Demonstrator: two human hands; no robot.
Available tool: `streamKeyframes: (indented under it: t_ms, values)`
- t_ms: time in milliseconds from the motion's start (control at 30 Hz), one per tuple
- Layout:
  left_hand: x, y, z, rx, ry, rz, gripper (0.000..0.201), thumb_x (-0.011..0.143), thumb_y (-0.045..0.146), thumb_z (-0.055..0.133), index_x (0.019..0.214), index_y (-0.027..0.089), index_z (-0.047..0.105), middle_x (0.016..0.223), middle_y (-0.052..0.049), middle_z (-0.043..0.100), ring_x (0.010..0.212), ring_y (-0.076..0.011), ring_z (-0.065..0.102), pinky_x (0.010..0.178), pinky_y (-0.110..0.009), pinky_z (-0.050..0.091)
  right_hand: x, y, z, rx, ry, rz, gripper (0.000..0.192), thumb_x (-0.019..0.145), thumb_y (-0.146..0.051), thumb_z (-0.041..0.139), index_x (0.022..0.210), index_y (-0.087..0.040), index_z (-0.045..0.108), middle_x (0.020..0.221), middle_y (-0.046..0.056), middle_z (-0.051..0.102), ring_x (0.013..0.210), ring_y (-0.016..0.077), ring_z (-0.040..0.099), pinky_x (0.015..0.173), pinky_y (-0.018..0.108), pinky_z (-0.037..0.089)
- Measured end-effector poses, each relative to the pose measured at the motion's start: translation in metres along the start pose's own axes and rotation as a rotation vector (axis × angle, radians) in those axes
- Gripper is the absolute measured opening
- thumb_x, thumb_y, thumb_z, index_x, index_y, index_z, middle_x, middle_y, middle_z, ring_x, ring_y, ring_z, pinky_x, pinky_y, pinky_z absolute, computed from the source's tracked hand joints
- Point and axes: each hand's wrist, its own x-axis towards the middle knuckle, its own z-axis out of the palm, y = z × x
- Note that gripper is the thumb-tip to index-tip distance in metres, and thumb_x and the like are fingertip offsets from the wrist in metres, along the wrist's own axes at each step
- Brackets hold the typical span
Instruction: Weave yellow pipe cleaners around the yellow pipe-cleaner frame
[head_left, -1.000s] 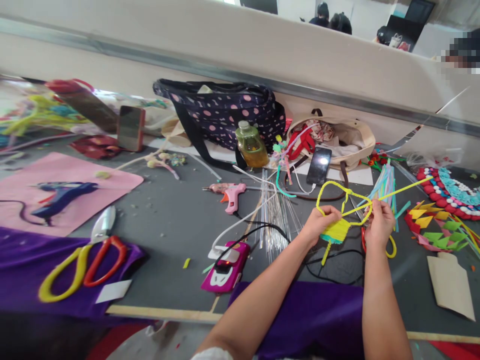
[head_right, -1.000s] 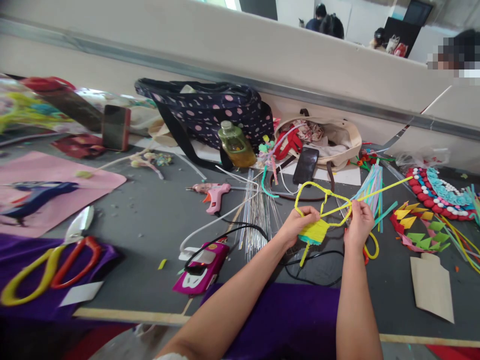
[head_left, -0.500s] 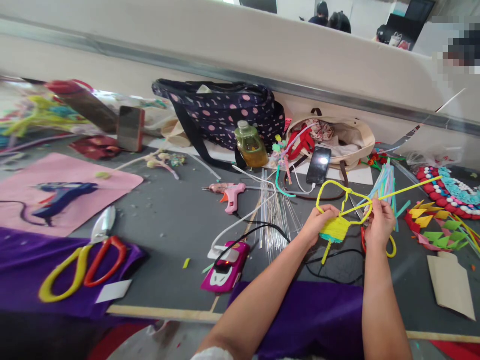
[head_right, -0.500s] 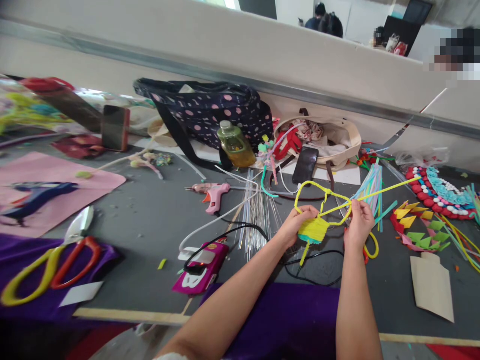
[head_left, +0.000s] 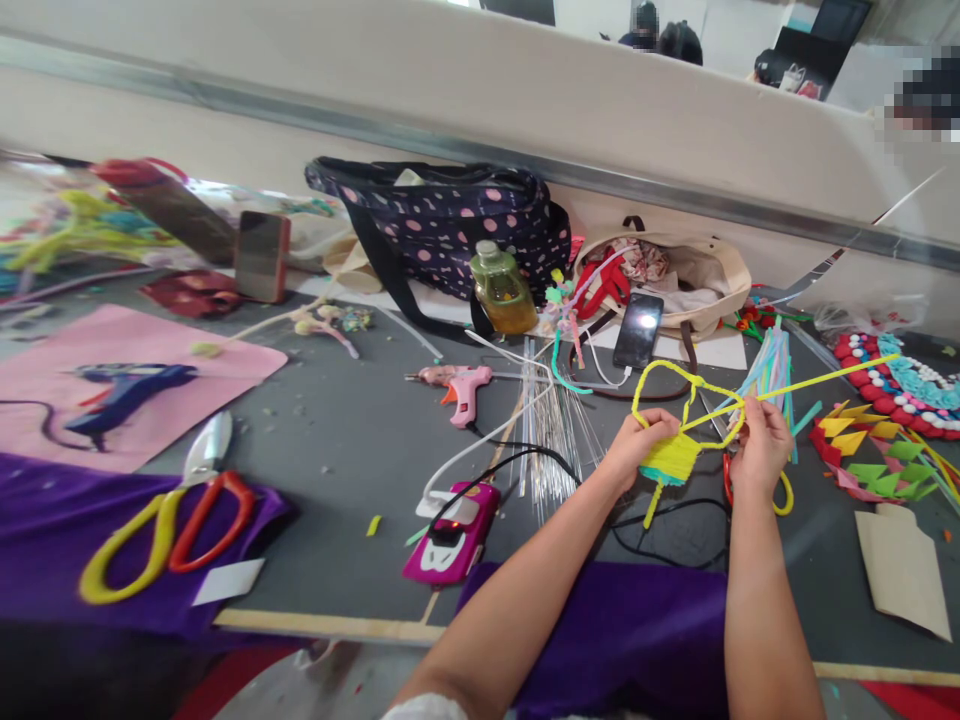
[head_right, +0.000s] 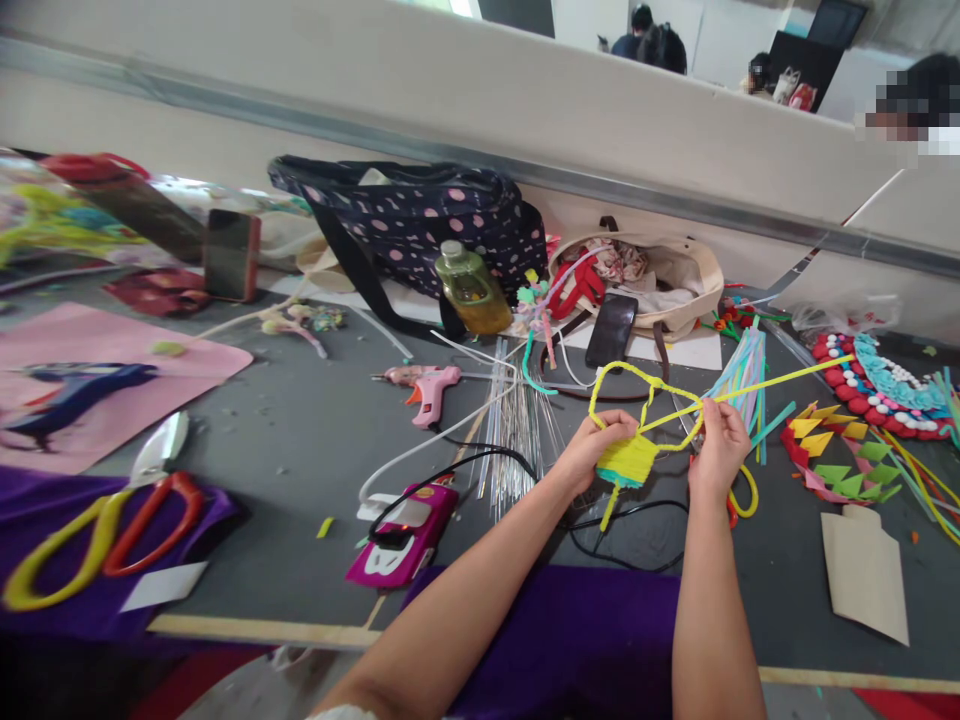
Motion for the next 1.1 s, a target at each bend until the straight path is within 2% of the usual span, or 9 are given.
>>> streamKeyframes:
  t_ms: [567, 1100]
  values:
    - [-0.0010, 0.0019, 0.0017, 0.052, 0.022, 0.007, 0.019, 0.057, 0.029, 0.073, 0.067, 0.014, 0.065, 0.059, 0.001, 0.058, 0.052, -0.0099, 0.051, 0.052, -0.022, 0.034, -0.0004, 0.0006, 0.0009, -0.022, -0.010, -0.019, 0.030, 0.067, -0.043, 0.077, 0.071, -0.016, 0.063, 0.059, -0.005, 0.054, 0.048, 0.0065, 0.043, 0.042, 0.019, 0.034]
    - [-0.0012, 0.0014, 0.0011, 0.069, 0.004, 0.001, 0.019, 0.057, 0.029, 0.074, 0.067, 0.014, 0.065, 0.058, 0.002, 0.058, 0.050, -0.0093, 0.049, 0.052, -0.022, 0.035, 0.0024, -0.0053, -0.0018, 0.116, -0.092, 0.163, 0.027, 0.065, -0.037, 0.077, 0.072, -0.017, 0.060, 0.056, -0.006, 0.053, 0.047, 0.0071, 0.049, 0.044, 0.019, 0.041]
